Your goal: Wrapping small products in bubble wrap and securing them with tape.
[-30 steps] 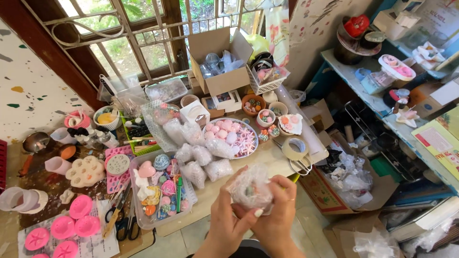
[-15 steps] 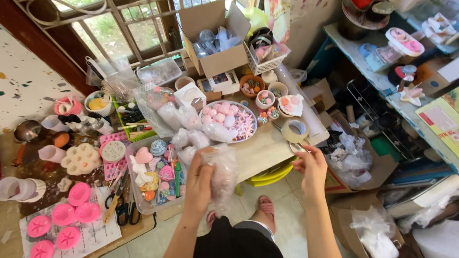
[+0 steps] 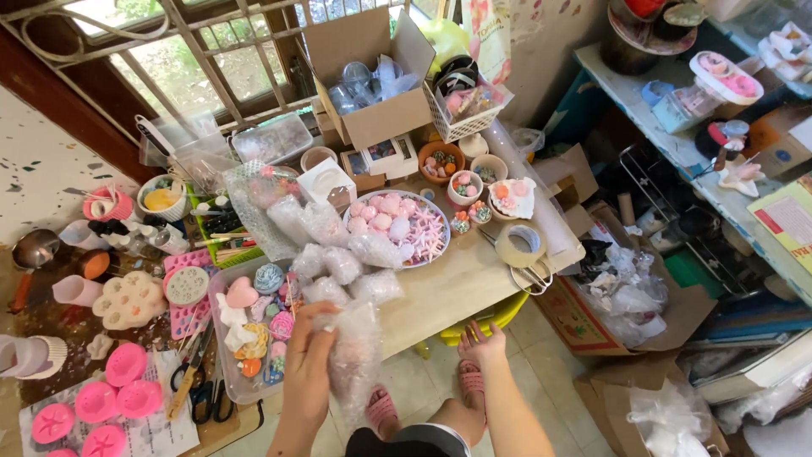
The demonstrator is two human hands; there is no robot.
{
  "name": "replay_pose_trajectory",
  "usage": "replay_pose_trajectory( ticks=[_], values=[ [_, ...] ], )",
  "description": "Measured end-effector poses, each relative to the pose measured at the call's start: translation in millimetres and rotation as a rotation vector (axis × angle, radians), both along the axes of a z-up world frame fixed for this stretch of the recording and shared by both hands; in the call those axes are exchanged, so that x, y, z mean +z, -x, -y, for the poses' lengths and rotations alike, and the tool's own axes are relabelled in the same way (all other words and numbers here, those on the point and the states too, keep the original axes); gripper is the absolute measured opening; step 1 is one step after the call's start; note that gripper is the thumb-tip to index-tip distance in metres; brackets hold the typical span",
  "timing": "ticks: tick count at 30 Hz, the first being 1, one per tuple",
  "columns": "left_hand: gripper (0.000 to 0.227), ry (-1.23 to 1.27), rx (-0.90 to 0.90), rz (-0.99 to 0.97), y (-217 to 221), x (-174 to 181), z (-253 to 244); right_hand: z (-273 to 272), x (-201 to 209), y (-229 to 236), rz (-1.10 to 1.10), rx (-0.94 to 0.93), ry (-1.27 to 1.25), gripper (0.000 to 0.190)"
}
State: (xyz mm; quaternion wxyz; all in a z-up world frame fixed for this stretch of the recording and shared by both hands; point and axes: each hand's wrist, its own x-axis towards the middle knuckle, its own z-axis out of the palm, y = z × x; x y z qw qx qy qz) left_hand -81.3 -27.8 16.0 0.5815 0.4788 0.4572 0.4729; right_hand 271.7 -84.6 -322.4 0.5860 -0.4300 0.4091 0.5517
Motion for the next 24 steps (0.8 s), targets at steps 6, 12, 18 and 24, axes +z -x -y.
replay_pose_trajectory(
  ticks=[6,12,18,24],
  values=[
    [0.034,0.1,0.043,0.2,5,-5,0,-8,-49,-15,-0.138,-0.096,0.025,0.049],
    [0.043,0.413,0.062,0.47,-4,21,-2,2,11,8,-0.178,-0.086,-0.061,0.068],
    [0.046,0.342,-0.041,0.587,-4,13,2,2,6,9,-0.103,-0.162,0.03,0.017],
    [0.039,0.205,-0.012,0.315,-9,-7,1,13,-131,-34,0.186,-0.149,-0.01,0.017]
  ],
)
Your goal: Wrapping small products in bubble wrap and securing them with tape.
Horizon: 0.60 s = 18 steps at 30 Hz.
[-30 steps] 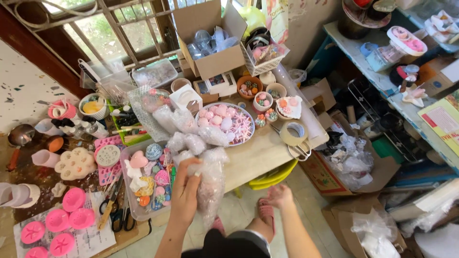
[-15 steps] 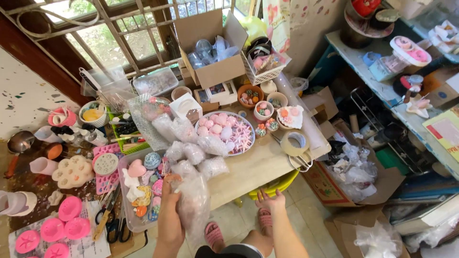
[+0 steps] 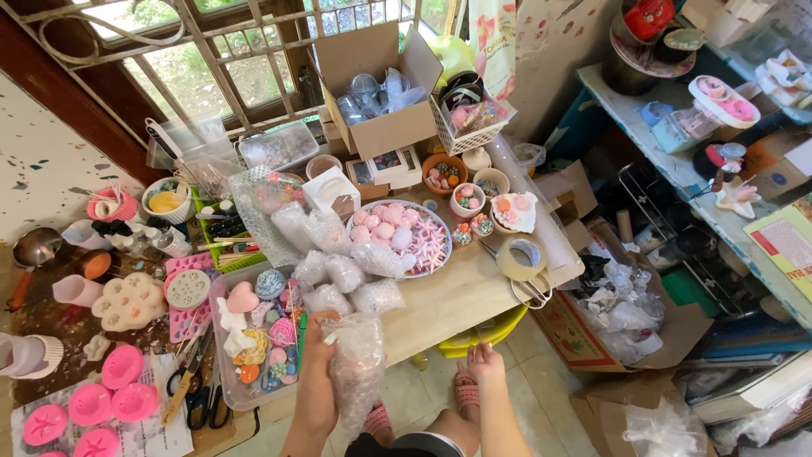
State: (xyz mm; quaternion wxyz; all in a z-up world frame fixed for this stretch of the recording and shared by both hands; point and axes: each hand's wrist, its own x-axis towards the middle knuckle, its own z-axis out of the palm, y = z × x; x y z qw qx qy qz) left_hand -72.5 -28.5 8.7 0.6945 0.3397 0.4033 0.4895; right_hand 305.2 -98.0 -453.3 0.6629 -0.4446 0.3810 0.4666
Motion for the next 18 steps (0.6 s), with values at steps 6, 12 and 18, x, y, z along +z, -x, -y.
replay_pose_trajectory(
  ticks=[6,12,18],
  values=[
    [0.026,-0.287,-0.024,-0.279,-11,10,1,-23,18,-6,0.687,-0.071,0.408,0.011],
    [0.026,-0.295,0.02,-0.317,-18,26,7,-50,134,39,1.803,0.136,0.905,0.012],
    [0.052,-0.41,0.017,-0.205,-22,21,5,-39,404,76,1.92,0.912,0.029,0.019]
  ],
)
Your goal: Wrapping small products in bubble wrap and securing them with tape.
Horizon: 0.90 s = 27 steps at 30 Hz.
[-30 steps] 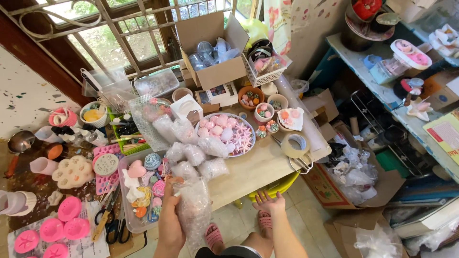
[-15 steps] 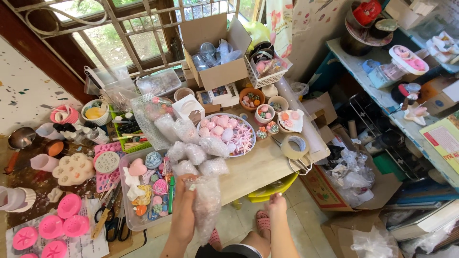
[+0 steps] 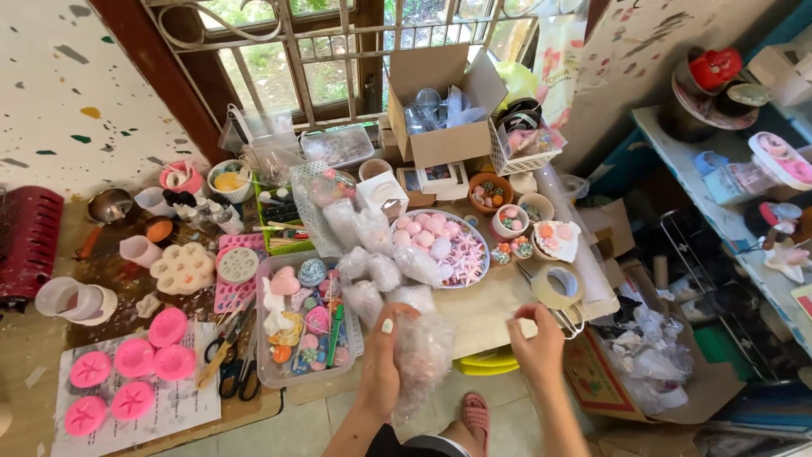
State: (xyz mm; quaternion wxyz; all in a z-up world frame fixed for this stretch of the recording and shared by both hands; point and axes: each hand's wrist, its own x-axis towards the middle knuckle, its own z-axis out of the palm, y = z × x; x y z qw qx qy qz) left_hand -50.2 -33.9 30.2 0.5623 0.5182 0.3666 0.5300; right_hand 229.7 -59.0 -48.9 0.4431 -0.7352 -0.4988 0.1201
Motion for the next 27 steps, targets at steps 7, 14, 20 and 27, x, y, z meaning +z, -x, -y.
replay_pose_trajectory(
  ticks=[7,14,20,27],
  values=[
    [0.082,0.144,-0.248,0.228,-14,-1,-4,60,176,26,-0.472,0.538,0.073,0.033],
    [0.094,0.087,-0.362,0.143,-23,21,5,46,228,64,-0.749,0.673,0.009,0.049],
    [0.069,0.18,-0.446,0.161,-20,37,12,31,231,74,-0.671,0.632,0.066,0.047],
    [0.042,0.018,-0.541,-0.029,-1,76,26,17,207,57,-0.706,0.41,0.075,0.015]
  ],
)
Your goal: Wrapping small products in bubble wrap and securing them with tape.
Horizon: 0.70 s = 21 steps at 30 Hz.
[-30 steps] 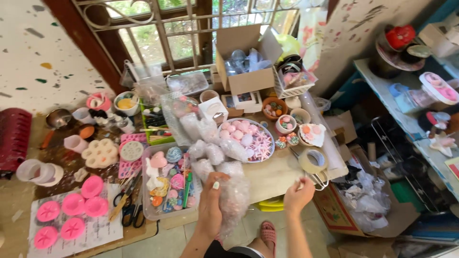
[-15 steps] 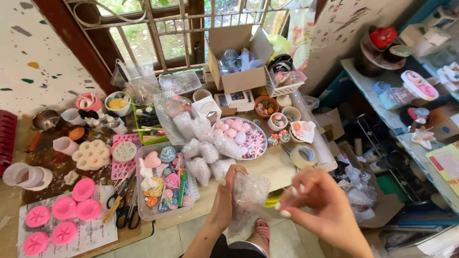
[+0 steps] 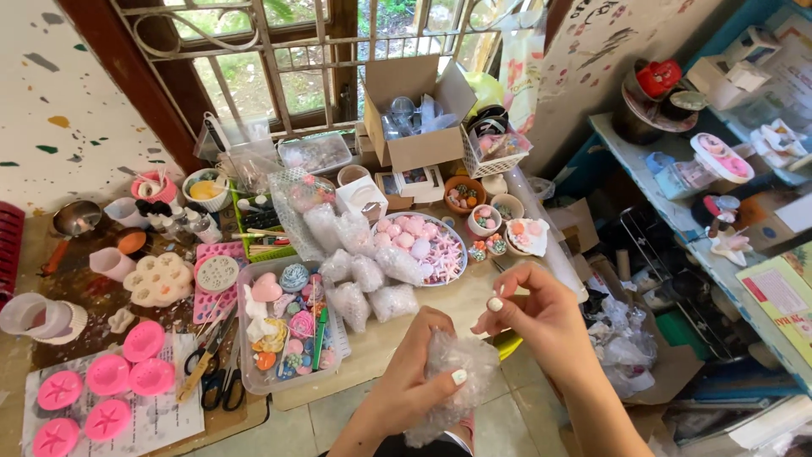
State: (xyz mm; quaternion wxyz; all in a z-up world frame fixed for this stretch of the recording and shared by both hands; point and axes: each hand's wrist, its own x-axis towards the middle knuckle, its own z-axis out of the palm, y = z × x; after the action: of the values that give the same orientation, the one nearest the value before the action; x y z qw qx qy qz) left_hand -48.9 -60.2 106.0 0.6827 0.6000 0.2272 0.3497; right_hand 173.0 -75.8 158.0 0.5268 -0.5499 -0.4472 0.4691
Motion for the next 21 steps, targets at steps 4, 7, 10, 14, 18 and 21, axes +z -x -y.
replay_pose_trajectory(
  ticks=[4,7,10,14,18,21],
  values=[
    [0.037,-0.089,0.021,-0.035,-1,-1,6,0,-11,0,0.021,0.026,0.014,0.015],
    [0.036,-0.47,0.097,0.046,-1,-16,11,4,-20,0,-0.093,0.051,0.078,0.017],
    [0.036,-0.308,0.104,-0.007,-5,-17,16,6,-25,2,-0.082,-0.008,0.177,0.019],
    [0.042,-0.438,0.169,0.003,-9,-37,21,10,-39,-2,-0.065,-0.032,0.198,0.017],
    [0.051,-0.598,0.244,-0.029,-15,-56,28,12,-45,1,0.004,0.008,0.244,0.016],
    [0.06,-0.533,0.337,0.051,-25,-75,34,18,-64,-3,0.115,-0.026,0.279,0.013]
  ],
)
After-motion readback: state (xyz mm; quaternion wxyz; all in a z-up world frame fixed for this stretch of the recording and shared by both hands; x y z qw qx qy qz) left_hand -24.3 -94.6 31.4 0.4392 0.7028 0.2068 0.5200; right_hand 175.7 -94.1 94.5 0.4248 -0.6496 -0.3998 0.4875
